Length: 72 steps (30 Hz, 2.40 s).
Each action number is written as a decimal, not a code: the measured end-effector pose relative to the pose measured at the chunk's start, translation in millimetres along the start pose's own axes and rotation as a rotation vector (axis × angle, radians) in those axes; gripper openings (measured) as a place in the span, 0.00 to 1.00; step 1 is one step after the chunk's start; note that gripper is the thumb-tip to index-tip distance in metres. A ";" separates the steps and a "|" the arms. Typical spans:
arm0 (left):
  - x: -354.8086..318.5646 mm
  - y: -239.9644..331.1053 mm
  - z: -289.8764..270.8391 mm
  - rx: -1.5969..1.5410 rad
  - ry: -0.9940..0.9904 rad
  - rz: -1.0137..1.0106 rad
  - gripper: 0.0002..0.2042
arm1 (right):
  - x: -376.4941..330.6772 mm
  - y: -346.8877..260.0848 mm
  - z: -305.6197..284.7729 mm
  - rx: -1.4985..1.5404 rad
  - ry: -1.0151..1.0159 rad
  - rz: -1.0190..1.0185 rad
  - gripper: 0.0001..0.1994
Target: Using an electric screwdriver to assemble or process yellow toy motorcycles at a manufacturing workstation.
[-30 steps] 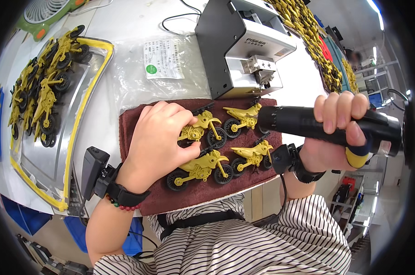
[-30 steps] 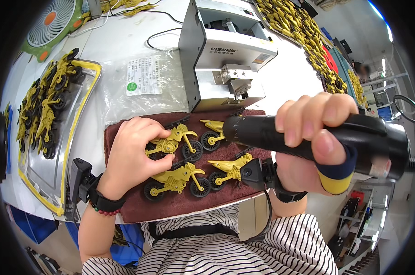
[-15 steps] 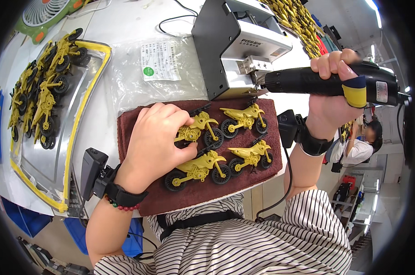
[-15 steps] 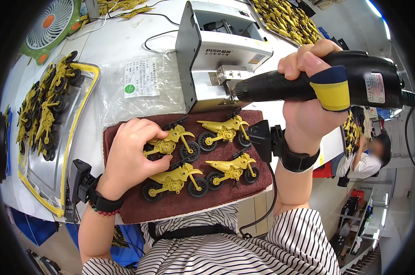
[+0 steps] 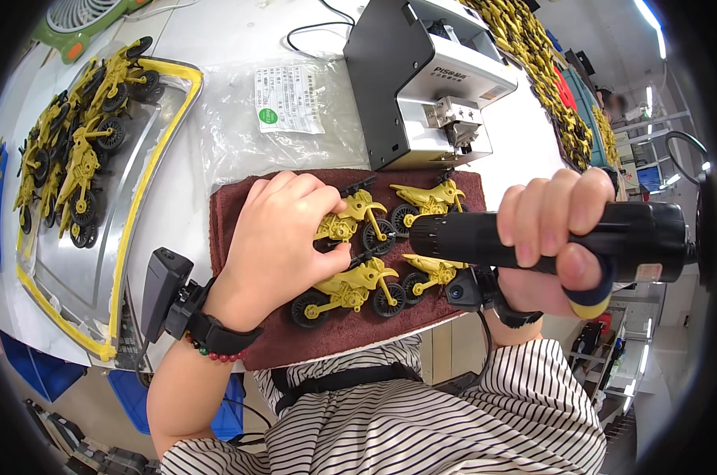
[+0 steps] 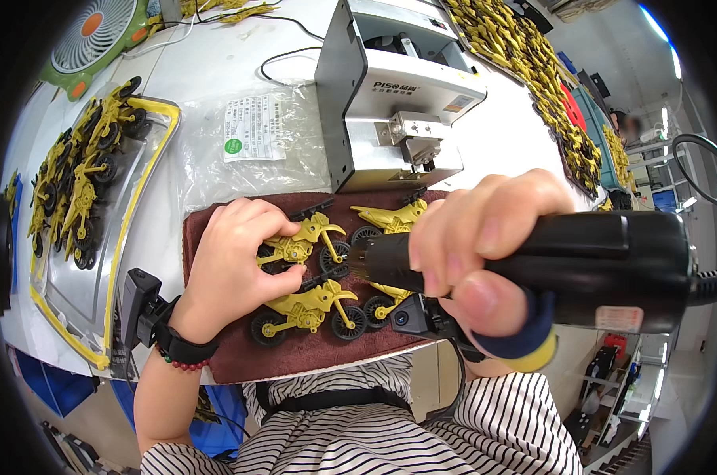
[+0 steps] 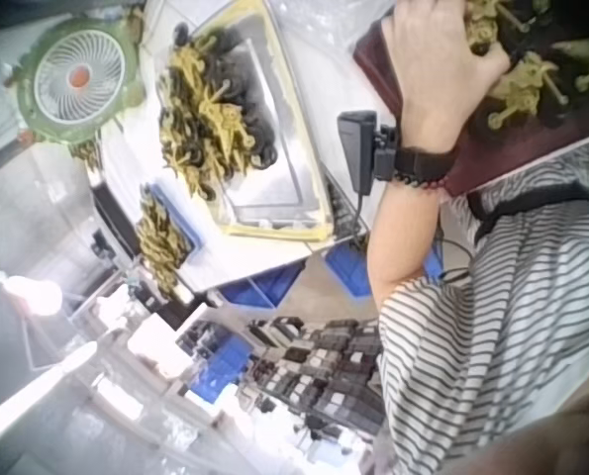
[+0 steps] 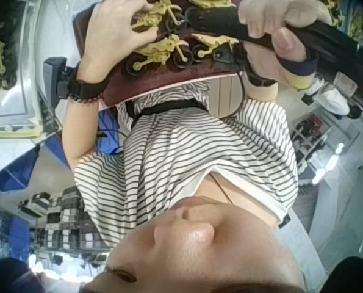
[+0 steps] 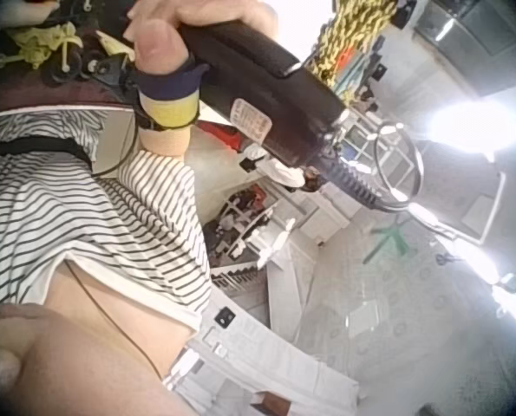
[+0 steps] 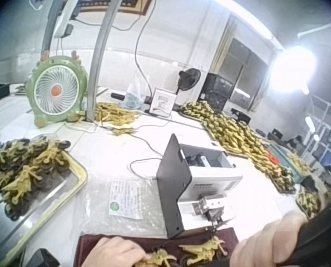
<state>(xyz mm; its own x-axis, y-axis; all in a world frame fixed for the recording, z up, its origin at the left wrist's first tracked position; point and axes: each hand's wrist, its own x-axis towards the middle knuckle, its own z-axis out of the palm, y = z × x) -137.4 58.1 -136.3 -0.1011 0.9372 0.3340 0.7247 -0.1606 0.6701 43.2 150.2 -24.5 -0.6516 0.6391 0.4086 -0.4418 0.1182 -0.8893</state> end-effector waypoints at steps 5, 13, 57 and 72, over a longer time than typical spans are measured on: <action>-1.2 -0.7 -0.1 -0.007 0.007 -0.005 0.14 | -4.3 21.9 2.0 -0.008 0.052 0.018 0.15; -1.7 0.3 -1.5 -0.015 -0.036 -0.040 0.14 | -7.2 19.8 7.7 -0.097 -0.001 0.062 0.15; -25.6 70.6 49.1 0.227 -0.068 -0.211 0.43 | 35.8 -8.4 -38.2 -0.112 0.127 -0.238 0.08; -29.2 66.6 59.9 -0.126 -0.039 -0.235 0.26 | 10.6 24.1 58.7 0.019 -0.017 0.160 0.13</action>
<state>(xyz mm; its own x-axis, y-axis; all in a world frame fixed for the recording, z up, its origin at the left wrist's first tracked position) -45.3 38.5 -141.1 -0.2287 0.9641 0.1352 0.5933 0.0279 0.8045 -10.5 115.3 -29.6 -0.7250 0.6352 0.2660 -0.3434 0.0014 -0.9392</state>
